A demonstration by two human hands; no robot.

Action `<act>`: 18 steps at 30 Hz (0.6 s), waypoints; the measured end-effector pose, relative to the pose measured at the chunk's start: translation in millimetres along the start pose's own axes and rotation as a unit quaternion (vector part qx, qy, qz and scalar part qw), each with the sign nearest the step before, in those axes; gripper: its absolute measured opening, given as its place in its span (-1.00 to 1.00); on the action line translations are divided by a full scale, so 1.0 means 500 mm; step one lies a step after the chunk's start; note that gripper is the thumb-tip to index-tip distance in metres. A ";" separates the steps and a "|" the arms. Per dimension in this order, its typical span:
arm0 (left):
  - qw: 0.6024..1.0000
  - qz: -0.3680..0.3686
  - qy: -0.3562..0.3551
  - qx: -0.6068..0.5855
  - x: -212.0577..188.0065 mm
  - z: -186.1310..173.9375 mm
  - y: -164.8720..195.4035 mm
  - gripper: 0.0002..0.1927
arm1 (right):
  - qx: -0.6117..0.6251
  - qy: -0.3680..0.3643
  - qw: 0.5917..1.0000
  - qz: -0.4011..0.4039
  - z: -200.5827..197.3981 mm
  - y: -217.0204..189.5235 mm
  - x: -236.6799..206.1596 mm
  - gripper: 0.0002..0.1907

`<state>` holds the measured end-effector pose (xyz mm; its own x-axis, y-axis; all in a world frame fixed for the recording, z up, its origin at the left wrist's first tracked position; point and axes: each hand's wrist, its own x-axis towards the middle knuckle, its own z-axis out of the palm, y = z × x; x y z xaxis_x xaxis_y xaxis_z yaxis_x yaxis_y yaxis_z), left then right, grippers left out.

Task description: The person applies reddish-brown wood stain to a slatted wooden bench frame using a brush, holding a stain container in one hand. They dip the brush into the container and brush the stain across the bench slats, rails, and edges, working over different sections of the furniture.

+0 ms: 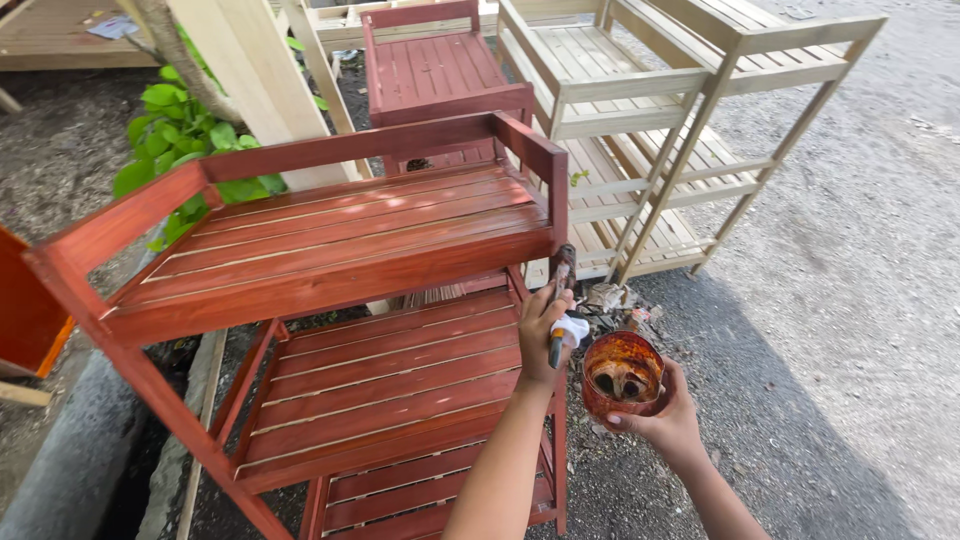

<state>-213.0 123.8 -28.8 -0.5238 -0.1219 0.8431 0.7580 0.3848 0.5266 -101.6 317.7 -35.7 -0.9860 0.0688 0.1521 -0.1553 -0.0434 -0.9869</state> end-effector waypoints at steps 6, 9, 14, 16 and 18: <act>0.999 0.014 0.049 0.001 0.060 0.073 0.009 -0.65 | 0.008 0.007 1.000 0.006 -0.069 -0.012 0.032 0.04; 0.999 -0.011 0.052 0.005 0.070 0.037 -0.003 -0.67 | 0.010 -0.019 1.000 -0.021 -0.047 -0.005 0.047 0.06; 0.995 0.013 0.086 0.057 0.075 -0.115 -0.049 -0.71 | 0.008 -0.057 0.998 -0.005 0.046 0.008 0.073 0.06; 0.991 0.022 0.109 0.076 0.075 -0.195 -0.069 -0.70 | 0.024 -0.086 0.996 -0.004 0.096 0.013 0.078 0.04; 0.987 0.023 0.128 0.093 0.074 -0.281 -0.087 -0.70 | 0.032 -0.105 0.994 -0.005 0.150 0.020 0.077 0.03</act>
<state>-210.6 -25.9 -5.2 -0.3581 -0.3182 0.8778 0.6814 0.5536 0.4787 -145.8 245.0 -35.7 -0.9744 -0.1406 0.1756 -0.1614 -0.1069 -0.9811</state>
